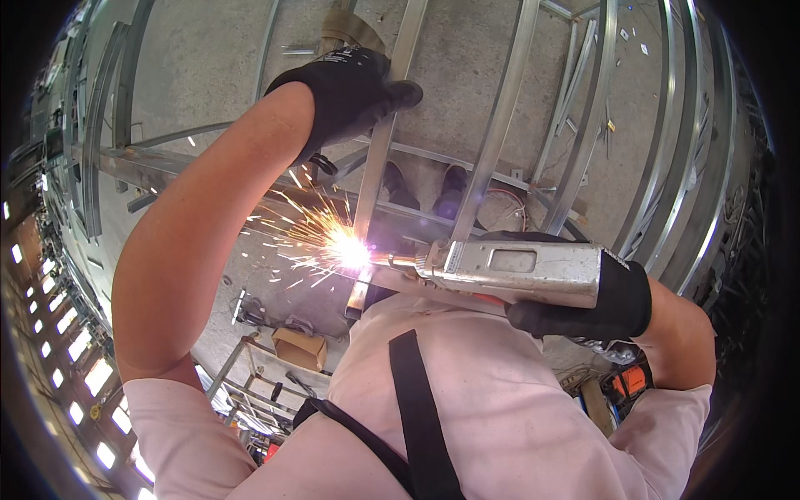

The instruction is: The person welds a metal frame using a handheld welding torch, creating bright sparks at the joints. They repeatedly position and tack weld metal bars to assemble the structure.

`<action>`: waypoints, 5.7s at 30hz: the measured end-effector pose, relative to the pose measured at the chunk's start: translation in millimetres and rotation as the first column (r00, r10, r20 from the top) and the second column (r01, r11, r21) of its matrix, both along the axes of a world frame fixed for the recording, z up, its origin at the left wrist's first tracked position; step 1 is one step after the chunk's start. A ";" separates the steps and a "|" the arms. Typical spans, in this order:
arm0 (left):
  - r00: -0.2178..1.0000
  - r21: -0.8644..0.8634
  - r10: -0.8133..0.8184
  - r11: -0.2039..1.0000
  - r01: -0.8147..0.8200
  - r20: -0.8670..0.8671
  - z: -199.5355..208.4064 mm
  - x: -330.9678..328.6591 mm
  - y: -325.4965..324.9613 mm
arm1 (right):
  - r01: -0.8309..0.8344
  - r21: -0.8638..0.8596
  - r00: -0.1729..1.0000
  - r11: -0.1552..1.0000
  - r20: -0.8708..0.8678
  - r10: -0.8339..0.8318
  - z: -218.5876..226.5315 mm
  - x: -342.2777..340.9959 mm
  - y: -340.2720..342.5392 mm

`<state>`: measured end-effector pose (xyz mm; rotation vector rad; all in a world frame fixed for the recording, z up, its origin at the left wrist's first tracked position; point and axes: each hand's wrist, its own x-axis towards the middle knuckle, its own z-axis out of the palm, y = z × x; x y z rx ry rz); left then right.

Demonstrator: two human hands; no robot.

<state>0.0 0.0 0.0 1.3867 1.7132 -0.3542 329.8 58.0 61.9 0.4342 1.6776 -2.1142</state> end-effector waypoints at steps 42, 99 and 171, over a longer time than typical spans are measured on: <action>0.936 0.034 0.352 0.935 -0.352 0.027 -3.6 6.5 -4.7 | 0.123 -0.040 0.992 0.992 0.008 -0.123 3.4 23.0 1.1; 0.931 0.009 0.156 0.986 -0.168 0.331 -56.1 -17.8 -168.0 | 0.883 0.150 0.465 0.444 -0.161 -0.870 17.1 154.4 -216.2; 0.408 0.083 0.655 0.468 -0.880 0.636 72.5 161.8 -196.2 | 0.911 0.051 0.237 0.409 0.748 -0.620 -213.3 462.1 135.9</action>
